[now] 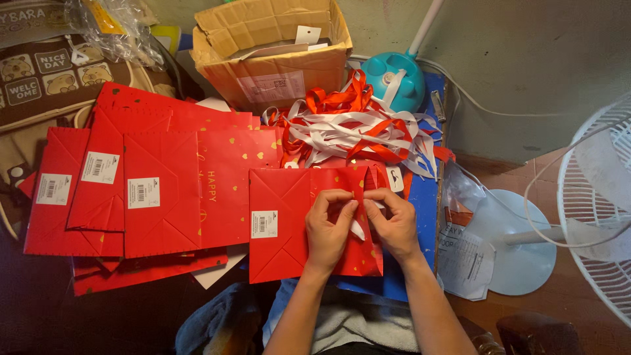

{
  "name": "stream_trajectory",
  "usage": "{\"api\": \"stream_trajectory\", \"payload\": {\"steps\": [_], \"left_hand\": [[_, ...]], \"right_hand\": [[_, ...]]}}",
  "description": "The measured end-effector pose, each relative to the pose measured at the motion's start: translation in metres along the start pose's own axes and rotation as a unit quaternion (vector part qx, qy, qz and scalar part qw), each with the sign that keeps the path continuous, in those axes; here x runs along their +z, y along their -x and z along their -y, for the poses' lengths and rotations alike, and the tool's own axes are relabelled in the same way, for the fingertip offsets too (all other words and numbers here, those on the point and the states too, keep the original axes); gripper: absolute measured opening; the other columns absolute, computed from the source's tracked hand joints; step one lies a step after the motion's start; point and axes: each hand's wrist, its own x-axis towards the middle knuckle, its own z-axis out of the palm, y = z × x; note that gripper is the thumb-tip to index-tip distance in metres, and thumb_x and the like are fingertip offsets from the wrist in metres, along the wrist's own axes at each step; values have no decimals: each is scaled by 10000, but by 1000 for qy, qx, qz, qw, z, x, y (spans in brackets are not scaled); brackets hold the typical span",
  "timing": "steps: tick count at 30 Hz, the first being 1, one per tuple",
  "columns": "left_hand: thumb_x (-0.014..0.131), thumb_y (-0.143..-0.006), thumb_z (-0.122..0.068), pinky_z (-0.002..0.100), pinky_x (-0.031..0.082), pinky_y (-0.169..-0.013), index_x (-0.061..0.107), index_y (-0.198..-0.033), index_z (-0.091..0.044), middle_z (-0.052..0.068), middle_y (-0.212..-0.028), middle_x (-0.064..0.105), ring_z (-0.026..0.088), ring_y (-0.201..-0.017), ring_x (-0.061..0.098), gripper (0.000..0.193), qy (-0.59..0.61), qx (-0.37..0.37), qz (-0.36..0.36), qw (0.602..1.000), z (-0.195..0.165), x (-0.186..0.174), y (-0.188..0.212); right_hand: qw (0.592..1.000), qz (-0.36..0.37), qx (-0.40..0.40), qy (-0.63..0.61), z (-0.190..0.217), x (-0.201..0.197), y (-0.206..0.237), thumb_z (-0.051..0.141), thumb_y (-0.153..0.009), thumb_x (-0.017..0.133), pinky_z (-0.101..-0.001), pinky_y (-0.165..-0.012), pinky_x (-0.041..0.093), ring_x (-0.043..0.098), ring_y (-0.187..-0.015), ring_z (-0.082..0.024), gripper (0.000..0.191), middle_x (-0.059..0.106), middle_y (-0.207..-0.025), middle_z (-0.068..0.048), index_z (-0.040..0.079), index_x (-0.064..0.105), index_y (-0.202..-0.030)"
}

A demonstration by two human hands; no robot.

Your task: The person ties red and white ribbons onto red gift bags with gold heart patterns. They thread the ribbons through the bag handles, tie knots, and adjust the bows, working on one bag at a time.

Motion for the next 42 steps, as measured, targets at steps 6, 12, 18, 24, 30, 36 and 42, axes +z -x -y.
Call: {"api": "stream_trajectory", "payload": {"steps": [6,12,18,24,30,36,42], "left_hand": [[682,-968,-12,255,568,-796,640,-1135,-11,60,-974,705,115,-880,694,172,-18,-17,4,1000,5,-3,4],[578,-1018,-67,298,615,-874,514,-1254,-46,89,-1119,617,135,-964,717,245,183,-35,-59,981,8,1,2],[739,-899,-48,294,539,-912,625,-1250,15,146,-1191,596,231,-1046,657,374,-153,71,0,986,-16,0,-2],[745,-917,-68,287,594,-851,707,-1085,-12,120,-1171,617,213,-995,696,182,-126,33,-1,991,-19,3,-3],[730,-923,-38,295,596,-833,722,-1008,2,118,-1141,649,209,-989,711,94,-121,31,7,992,-16,1,-4],[684,-920,3,313,572,-847,682,-1179,23,139,-1122,665,213,-996,692,260,-176,89,42,979,-21,-4,-7],[693,-956,-40,310,582,-732,711,-1071,0,135,-987,711,191,-839,723,124,-152,2,15,988,-11,-3,-3]], "right_hand": [[999,-7,-3,51,3,2,0,111,-972,702,-193,-604,442,557,-695,-15,133,674,-805,40,15,727,-1061],[1000,11,-9,-3,4,2,-1,116,-972,693,-188,-692,505,627,-803,-14,148,715,-898,37,15,706,-1080],[1000,2,8,16,3,1,0,120,-971,699,-188,-669,488,599,-761,-14,149,701,-857,39,16,713,-1076],[999,-9,-3,36,0,0,-1,123,-981,700,-189,-664,469,573,-761,-13,148,682,-847,37,12,713,-1078],[1000,-16,16,9,3,1,-1,128,-979,693,-176,-606,451,560,-703,3,144,669,-807,59,17,712,-1068],[999,-19,29,11,6,3,-2,128,-977,695,-182,-553,427,538,-636,-5,139,636,-746,55,27,717,-1069],[999,-18,4,30,11,4,-3,115,-976,695,-194,-635,483,597,-719,-19,129,687,-805,38,28,720,-1067]]}}
